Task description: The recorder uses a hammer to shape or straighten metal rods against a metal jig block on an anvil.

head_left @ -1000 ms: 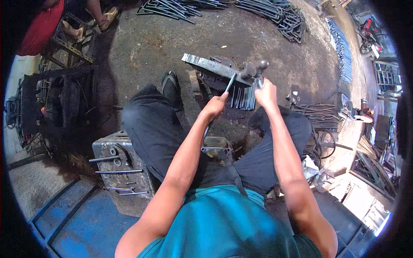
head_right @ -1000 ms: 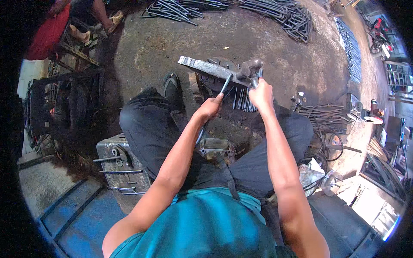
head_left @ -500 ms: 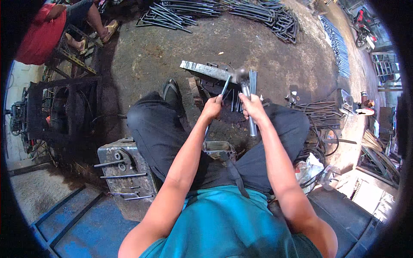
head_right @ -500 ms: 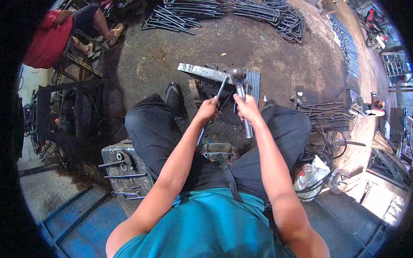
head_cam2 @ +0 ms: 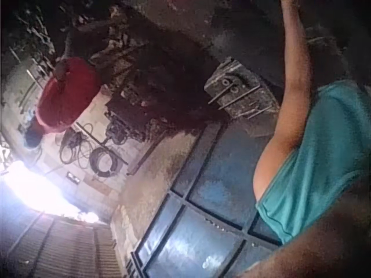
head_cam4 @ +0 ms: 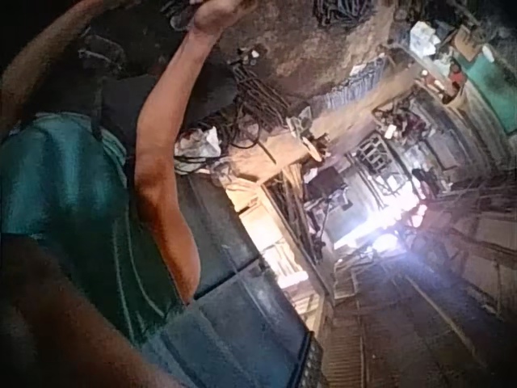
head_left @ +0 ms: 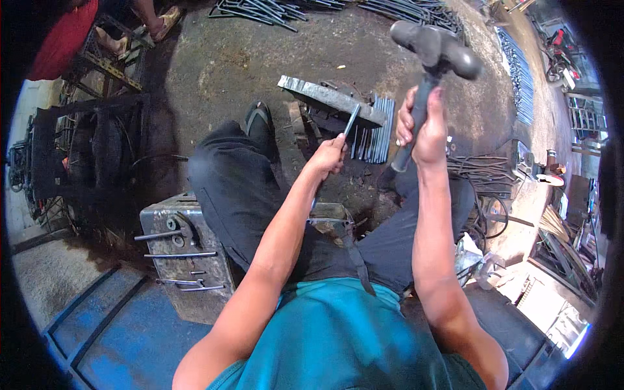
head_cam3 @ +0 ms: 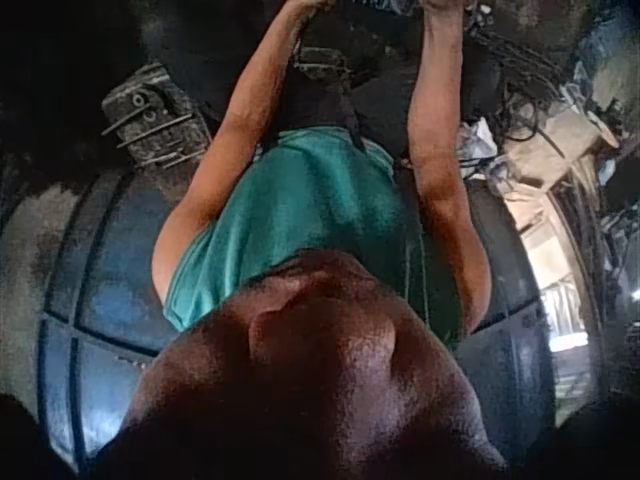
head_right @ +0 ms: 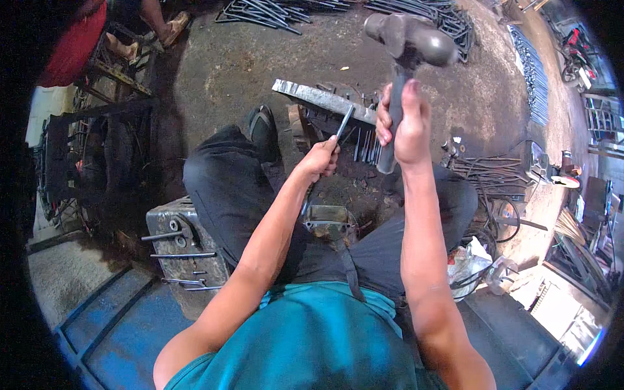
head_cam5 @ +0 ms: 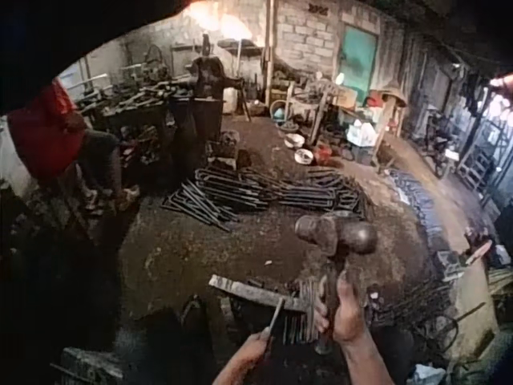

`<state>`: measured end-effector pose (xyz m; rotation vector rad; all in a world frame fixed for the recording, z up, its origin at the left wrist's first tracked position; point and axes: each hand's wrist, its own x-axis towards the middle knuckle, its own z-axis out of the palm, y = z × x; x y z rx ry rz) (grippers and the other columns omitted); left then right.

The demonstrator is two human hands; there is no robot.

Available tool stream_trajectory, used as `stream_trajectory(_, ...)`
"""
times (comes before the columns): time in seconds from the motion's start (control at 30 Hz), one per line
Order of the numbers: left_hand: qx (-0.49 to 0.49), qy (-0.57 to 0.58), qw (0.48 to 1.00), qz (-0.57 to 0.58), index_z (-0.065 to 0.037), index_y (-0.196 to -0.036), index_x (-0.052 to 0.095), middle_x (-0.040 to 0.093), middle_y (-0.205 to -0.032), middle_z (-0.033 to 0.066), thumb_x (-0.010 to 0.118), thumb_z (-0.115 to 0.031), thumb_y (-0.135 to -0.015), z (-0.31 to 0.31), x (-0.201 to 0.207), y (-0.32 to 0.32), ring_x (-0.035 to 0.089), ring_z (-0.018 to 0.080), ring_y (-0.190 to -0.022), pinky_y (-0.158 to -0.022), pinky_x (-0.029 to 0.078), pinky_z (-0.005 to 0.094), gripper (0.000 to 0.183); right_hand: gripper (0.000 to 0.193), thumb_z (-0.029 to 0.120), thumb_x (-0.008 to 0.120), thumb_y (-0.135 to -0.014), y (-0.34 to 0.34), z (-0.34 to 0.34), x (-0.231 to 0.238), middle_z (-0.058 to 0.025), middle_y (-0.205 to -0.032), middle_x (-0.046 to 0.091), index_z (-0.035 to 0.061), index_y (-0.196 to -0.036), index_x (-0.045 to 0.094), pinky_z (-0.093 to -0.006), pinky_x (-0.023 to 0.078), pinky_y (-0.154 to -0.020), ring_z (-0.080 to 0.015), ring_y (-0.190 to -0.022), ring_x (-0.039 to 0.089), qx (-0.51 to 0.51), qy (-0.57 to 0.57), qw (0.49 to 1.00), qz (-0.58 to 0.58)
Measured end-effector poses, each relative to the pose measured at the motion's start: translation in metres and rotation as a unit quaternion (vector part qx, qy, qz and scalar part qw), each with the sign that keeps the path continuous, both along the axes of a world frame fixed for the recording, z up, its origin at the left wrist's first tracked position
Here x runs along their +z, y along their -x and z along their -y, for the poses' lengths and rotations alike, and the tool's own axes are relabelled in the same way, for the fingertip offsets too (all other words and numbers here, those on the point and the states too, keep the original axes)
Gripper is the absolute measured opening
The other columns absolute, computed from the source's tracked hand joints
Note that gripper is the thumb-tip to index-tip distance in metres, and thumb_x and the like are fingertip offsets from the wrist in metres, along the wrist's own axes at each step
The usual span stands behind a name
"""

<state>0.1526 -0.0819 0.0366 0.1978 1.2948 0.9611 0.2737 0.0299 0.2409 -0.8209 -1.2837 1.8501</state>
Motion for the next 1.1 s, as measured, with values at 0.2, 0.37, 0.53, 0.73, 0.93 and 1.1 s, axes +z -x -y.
stream_trajectory(0.2, -0.013, -0.026, 0.989, 0.145, -0.018, -0.074, 0.041, 0.029, -0.059, -0.0072, 0.039, -0.052, -0.102, -0.003, -0.006, 0.008, 0.025, 0.0080, -0.047, -0.042, 0.020, 0.0275, 0.044, 0.053, 0.057, 0.040, -0.099, -0.011, 0.016, -0.122, 0.0026, -0.055, 0.043, 0.0090, -0.078, 0.049, -0.0252, 0.033, -0.034, -0.0085, -0.038, 0.043, 0.006, 0.083, 0.956, 0.280)
stream_trajectory(0.37, 0.004, -0.015, 0.990, 0.138, -0.018, -0.072, 0.044, 0.037, -0.059, -0.0060, 0.038, -0.051, -0.102, -0.007, -0.007, 0.021, 0.029, 0.0086, -0.043, -0.040, 0.022, 0.0271, 0.045, 0.052, 0.055, 0.042, -0.100, -0.005, 0.005, -0.137, 0.0015, -0.052, 0.042, 0.0105, -0.073, 0.046, -0.0267, 0.033, -0.031, -0.0095, -0.035, 0.041, 0.001, 0.101, 0.945, 0.310)
stream_trajectory(0.53, -0.056, -0.014, 0.974, 0.219, -0.019, -0.074, 0.039, 0.029, -0.060, -0.0084, 0.038, -0.058, -0.100, 0.000, -0.005, 0.012, 0.027, 0.0080, -0.046, -0.043, 0.022, 0.0251, 0.047, 0.051, 0.056, 0.044, -0.099, -0.010, -0.001, -0.092, 0.0011, -0.053, 0.044, 0.0097, -0.077, 0.049, -0.0255, 0.033, -0.030, -0.0082, -0.035, 0.042, 0.003, 0.131, 0.965, 0.228)
stream_trajectory(0.73, -0.029, 0.025, 0.994, 0.100, -0.018, -0.073, 0.037, 0.026, -0.059, -0.0076, 0.038, -0.059, -0.100, -0.001, -0.008, 0.009, 0.024, 0.0081, -0.046, -0.043, 0.019, 0.0272, 0.050, 0.059, 0.067, 0.035, -0.096, 0.004, -0.004, 0.016, 0.0038, -0.057, 0.040, 0.0099, -0.084, 0.046, -0.0212, 0.035, -0.036, -0.0049, -0.040, 0.038, 0.019, -0.011, 0.999, 0.033)
stream_trajectory(0.93, -0.041, 0.025, 0.997, -0.062, -0.016, -0.067, 0.041, 0.035, -0.057, -0.0054, 0.039, -0.056, -0.100, -0.003, -0.010, -0.002, 0.032, 0.0077, -0.046, -0.043, 0.026, 0.0277, 0.052, 0.058, 0.059, 0.043, -0.098, -0.003, 0.015, -0.067, 0.0009, -0.052, 0.045, 0.0070, -0.074, 0.050, -0.0246, 0.034, -0.034, -0.0092, -0.036, 0.044, -0.035, 0.035, 0.982, 0.183)
stream_trajectory(1.1, -0.109, -0.030, 0.937, -0.331, 0.005, -0.084, 0.063, 0.063, -0.074, 0.0204, 0.041, -0.053, -0.099, -0.001, -0.027, -0.012, 0.065, 0.0346, -0.079, -0.078, 0.049, 0.0458, 0.063, 0.057, 0.055, 0.043, -0.099, -0.002, 0.002, -0.127, -0.0005, -0.049, 0.044, 0.0077, -0.068, 0.048, -0.0293, 0.035, -0.032, -0.0125, -0.034, 0.044, -0.014, 0.091, 0.928, 0.362)
